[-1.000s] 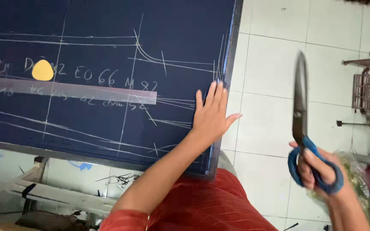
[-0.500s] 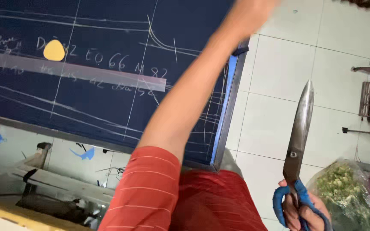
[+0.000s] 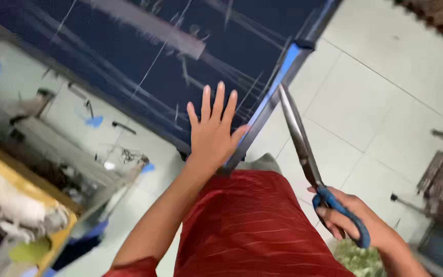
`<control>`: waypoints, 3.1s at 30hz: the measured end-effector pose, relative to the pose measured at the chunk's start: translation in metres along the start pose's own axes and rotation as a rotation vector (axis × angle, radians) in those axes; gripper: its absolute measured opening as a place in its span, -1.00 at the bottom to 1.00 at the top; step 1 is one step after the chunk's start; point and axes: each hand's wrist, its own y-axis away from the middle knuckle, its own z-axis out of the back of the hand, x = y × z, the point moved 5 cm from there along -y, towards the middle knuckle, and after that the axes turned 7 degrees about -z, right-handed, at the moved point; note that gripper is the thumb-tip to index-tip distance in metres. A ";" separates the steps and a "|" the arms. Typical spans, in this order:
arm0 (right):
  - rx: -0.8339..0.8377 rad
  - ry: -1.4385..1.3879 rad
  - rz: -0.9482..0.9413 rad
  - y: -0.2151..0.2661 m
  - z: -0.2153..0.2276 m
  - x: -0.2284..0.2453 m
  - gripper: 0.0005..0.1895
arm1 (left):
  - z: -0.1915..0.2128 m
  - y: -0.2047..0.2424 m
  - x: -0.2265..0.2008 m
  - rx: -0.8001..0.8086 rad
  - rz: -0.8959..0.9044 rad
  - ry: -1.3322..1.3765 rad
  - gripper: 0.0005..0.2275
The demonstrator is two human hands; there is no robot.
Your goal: The person cuts along lines drawn on blue fabric using large shears, then marks new lines on the fabric using a straightedge and a piece of tailor's chalk.
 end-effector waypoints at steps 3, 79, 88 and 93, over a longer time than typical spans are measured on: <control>0.188 0.244 0.017 0.003 0.011 0.032 -0.49 | 0.012 0.019 0.003 -0.051 0.043 -0.057 -0.28; 0.179 0.589 -0.651 -0.082 -0.071 0.102 -0.87 | -0.003 0.120 0.001 0.211 1.264 1.879 -0.80; 0.590 0.784 -0.020 -0.093 -0.097 0.135 -0.63 | -0.005 0.133 0.011 0.314 1.193 1.838 -0.81; 0.397 0.645 -0.482 -0.120 -0.100 0.120 -0.70 | -0.018 0.137 0.010 0.327 1.130 1.838 -0.80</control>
